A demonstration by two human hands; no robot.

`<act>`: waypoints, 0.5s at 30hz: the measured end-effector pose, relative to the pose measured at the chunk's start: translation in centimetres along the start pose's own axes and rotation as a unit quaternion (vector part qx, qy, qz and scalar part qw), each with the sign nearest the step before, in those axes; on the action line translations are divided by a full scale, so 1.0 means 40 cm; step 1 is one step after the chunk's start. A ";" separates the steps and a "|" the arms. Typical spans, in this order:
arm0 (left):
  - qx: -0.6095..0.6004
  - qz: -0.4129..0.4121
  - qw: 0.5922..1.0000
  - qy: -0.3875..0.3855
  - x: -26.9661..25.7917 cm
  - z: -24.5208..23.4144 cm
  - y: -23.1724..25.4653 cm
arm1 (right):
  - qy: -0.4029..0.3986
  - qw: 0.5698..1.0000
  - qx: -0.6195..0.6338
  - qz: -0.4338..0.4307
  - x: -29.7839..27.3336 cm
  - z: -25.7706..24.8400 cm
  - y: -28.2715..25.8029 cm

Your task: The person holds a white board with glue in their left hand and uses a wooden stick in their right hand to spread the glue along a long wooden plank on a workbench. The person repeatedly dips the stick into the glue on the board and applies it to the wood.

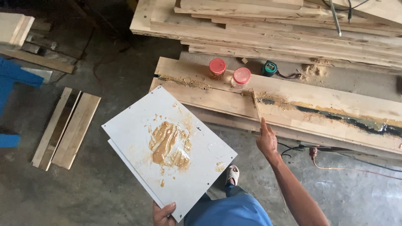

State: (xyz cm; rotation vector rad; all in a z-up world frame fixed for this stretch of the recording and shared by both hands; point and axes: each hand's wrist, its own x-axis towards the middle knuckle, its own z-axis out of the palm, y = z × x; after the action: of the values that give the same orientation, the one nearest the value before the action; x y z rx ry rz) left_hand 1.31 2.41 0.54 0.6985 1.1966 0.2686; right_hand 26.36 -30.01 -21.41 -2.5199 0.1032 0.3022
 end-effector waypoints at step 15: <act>-0.031 0.014 0.998 0.052 -0.050 -0.004 -0.061 | 0.024 0.992 -0.084 -0.088 -0.011 -0.001 -0.067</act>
State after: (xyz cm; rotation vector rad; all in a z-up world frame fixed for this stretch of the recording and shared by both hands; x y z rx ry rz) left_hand 0.04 -0.48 0.48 0.6542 1.2729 0.3687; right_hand 26.34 -27.83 -19.77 -2.6811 -0.1292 0.1855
